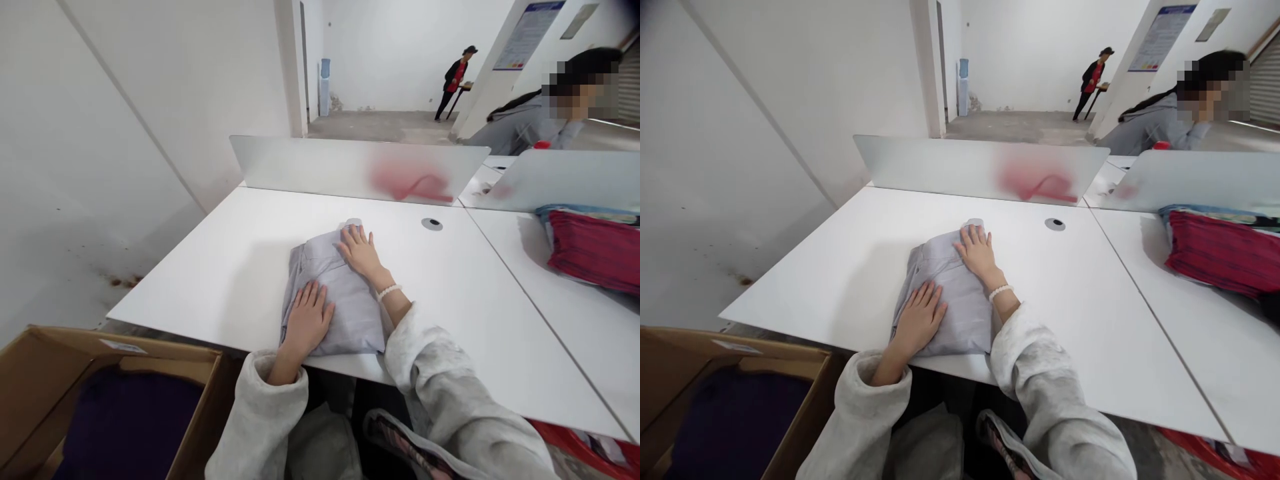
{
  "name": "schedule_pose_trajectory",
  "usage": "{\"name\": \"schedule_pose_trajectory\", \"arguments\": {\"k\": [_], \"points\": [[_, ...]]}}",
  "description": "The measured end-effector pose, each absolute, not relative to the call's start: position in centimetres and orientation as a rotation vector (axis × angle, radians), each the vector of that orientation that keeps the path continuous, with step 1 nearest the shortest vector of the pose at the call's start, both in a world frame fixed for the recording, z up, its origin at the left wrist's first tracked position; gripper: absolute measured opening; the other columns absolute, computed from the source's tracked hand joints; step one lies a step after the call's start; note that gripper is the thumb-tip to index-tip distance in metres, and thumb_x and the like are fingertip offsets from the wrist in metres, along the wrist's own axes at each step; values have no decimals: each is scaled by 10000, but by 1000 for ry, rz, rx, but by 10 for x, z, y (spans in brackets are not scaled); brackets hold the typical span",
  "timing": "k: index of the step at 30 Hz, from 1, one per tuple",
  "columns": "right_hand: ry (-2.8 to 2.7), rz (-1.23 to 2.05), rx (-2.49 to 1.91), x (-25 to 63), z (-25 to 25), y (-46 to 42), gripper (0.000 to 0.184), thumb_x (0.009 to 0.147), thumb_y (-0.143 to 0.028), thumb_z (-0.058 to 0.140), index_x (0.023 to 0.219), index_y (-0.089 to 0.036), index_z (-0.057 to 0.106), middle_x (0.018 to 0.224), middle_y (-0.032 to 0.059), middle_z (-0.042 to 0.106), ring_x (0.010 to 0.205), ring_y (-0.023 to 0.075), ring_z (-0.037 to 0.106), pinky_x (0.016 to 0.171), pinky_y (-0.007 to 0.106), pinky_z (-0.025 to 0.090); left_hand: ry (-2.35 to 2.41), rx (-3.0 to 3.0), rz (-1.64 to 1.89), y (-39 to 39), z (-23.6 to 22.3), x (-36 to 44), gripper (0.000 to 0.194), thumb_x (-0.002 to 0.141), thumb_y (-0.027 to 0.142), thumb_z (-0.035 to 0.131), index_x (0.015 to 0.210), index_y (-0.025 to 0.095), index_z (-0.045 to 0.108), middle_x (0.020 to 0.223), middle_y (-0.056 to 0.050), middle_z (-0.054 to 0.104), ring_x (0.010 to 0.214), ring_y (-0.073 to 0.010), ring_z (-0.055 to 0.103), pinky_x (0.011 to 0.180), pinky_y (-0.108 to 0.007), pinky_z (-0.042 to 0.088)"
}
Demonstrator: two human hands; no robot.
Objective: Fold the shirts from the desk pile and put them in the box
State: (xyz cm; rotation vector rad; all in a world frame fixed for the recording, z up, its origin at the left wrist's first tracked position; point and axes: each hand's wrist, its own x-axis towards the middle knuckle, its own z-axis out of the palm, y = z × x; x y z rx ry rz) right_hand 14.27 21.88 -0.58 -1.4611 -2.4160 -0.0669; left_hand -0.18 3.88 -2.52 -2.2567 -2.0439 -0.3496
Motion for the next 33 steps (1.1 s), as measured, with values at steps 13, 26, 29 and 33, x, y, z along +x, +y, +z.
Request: {"name": "schedule_pose_trajectory", "arguments": {"k": [13, 26, 29, 33], "points": [[-2375, -41, -1581, 134, -31, 242, 571, 967, -468, 257, 1467, -200, 316, 1527, 116, 253, 1396, 361, 200, 1064, 623, 219, -2047, -2241, -456, 37, -26, 5, 496, 956, 377, 328, 1351, 118, 479, 1437, -121, 434, 1358, -249, 354, 1131, -435, 282], [-2004, 70, -1471, 157, -37, 243, 442, 887, -252, 367, 1263, -86, 527, 1267, 194, 545, 1195, 287, 477, 1012, 464, 362, -1968, -2252, -787, 36, -33, 5, 433, 932, 331, 406, 1277, 101, 530, 1380, -162, 496, 1331, -276, 391, 1113, -480, 304], [-1925, 104, -1656, 162, -31, 240, 475, 886, -323, 405, 1275, -70, 505, 1201, 223, 561, 1090, 309, 542, 918, 435, 422, -1954, -2325, -920, 33, -29, 4, 359, 915, 269, 442, 1221, 123, 561, 1318, -125, 562, 1283, -253, 448, 1108, -459, 321], [-2016, 199, -1879, 172, -14, 241, 490, 901, -434, 420, 1178, -58, 567, 1026, 224, 650, 955, 307, 618, 834, 402, 450, -2027, -2356, -1213, 16, -13, -8, 295, 894, 205, 464, 1163, 156, 574, 1194, -79, 635, 1148, -195, 548, 1030, -367, 419]]}}
